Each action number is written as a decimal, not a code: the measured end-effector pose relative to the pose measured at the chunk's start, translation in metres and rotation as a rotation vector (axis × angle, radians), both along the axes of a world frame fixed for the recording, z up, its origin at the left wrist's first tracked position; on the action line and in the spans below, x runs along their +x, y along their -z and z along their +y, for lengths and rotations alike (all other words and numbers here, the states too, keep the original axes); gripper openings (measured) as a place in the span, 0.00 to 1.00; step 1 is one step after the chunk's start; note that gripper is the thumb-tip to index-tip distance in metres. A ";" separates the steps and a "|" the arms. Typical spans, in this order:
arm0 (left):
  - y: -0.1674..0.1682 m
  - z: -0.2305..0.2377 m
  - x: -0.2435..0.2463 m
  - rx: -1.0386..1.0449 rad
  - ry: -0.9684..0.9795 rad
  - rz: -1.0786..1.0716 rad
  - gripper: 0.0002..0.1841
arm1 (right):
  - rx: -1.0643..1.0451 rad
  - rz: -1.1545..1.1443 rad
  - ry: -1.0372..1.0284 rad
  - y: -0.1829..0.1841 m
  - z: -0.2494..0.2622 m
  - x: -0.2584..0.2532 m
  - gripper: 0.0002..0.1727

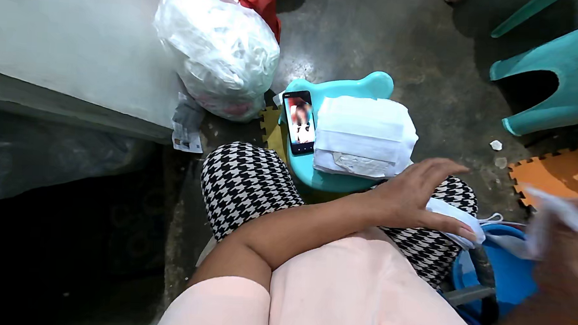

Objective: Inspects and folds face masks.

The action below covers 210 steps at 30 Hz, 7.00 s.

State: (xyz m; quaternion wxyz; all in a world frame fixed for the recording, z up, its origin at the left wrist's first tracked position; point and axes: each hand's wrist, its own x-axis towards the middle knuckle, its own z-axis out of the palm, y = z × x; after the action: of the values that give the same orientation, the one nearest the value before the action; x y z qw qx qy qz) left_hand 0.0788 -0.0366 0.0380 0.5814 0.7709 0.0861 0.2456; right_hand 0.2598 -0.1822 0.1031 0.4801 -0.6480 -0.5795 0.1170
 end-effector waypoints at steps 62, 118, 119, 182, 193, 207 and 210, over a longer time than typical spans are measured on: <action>-0.027 0.022 -0.098 0.207 -0.356 -0.118 0.08 | -0.187 0.497 -0.398 0.064 0.046 -0.047 0.09; 0.024 -0.004 -0.145 -0.831 -0.594 0.048 0.05 | -0.219 1.022 -0.140 0.088 0.039 -0.094 0.09; 0.024 -0.003 -0.145 -0.865 -0.591 0.048 0.05 | -0.221 1.000 -0.138 0.089 0.038 -0.093 0.07; 0.005 0.077 -0.131 -0.021 -0.507 0.713 0.15 | -0.551 -0.023 -0.004 0.075 0.115 -0.071 0.13; 0.009 0.075 -0.131 0.001 -0.498 0.714 0.14 | -0.546 -0.109 -0.010 0.076 0.114 -0.074 0.10; 0.016 0.077 -0.132 -0.027 -0.457 0.802 0.15 | -0.562 -0.142 -0.016 0.079 0.113 -0.073 0.10; 0.017 0.078 -0.136 -0.019 -0.411 0.938 0.17 | -0.590 -0.166 -0.001 0.080 0.110 -0.070 0.11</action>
State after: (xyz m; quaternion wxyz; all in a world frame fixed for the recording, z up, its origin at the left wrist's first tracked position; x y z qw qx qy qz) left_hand -0.0576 0.0417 0.0208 0.4267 0.7601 0.4898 -0.0182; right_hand 0.1902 -0.0717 0.0231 0.2219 -0.7666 -0.5581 0.2270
